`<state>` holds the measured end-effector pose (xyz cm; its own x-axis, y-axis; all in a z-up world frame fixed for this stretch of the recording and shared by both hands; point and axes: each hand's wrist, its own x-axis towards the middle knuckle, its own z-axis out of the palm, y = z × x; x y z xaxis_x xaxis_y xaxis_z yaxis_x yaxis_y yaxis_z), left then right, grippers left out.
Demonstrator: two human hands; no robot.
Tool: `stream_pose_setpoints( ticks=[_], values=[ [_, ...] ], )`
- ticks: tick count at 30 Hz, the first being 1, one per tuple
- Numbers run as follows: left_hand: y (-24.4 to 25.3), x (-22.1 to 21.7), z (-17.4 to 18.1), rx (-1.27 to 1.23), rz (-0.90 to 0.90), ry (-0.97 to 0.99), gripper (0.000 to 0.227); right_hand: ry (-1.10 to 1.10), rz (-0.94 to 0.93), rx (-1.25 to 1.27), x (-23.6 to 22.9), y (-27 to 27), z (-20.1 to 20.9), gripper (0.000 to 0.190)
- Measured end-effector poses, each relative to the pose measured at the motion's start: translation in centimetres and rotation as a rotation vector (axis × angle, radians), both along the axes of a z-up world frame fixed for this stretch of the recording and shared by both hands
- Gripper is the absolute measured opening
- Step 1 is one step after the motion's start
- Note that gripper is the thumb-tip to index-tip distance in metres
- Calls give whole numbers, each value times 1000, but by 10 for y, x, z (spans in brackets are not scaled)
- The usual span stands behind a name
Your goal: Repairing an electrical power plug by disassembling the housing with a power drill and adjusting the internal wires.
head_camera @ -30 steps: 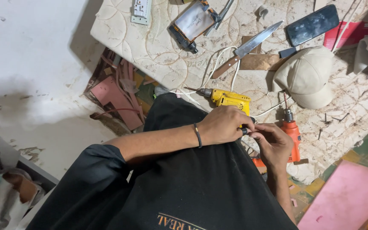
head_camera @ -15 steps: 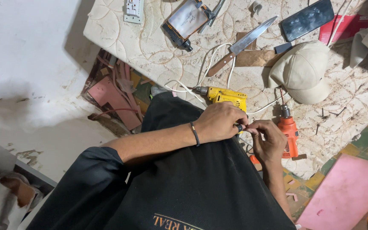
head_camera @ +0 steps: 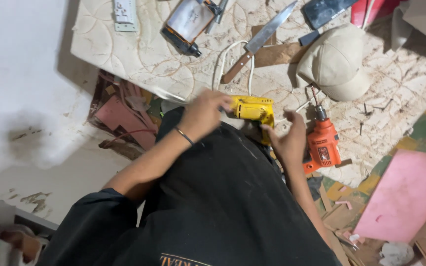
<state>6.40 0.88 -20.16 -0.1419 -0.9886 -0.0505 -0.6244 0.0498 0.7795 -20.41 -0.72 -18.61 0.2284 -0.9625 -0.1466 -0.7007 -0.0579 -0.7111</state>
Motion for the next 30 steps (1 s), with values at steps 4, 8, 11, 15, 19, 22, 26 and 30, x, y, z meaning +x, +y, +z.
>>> stream_pose_setpoints(
  ticks=[4,8,11,15,19,22,26,30],
  values=[
    [-9,52,-98,-93,190,-236,21,311,45,284,12,-7,-41,99],
    [-21,46,-112,-95,159,-306,24,374,107,197,-6,2,-81,105],
    [-31,30,-105,-119,134,-370,30,323,92,222,-18,2,-86,101],
    [-43,28,-109,-154,143,-472,36,288,90,240,-32,5,-85,84],
    [-58,28,-99,-143,55,-539,39,208,86,272,-39,9,-87,74],
    [-66,29,-104,-115,18,-599,33,267,117,315,-39,14,-93,80],
    [-66,32,-123,-120,10,-588,26,248,124,290,-38,8,-96,72],
    [-66,33,-139,-85,-9,-590,10,248,100,276,-32,-2,-87,62]
  ],
)
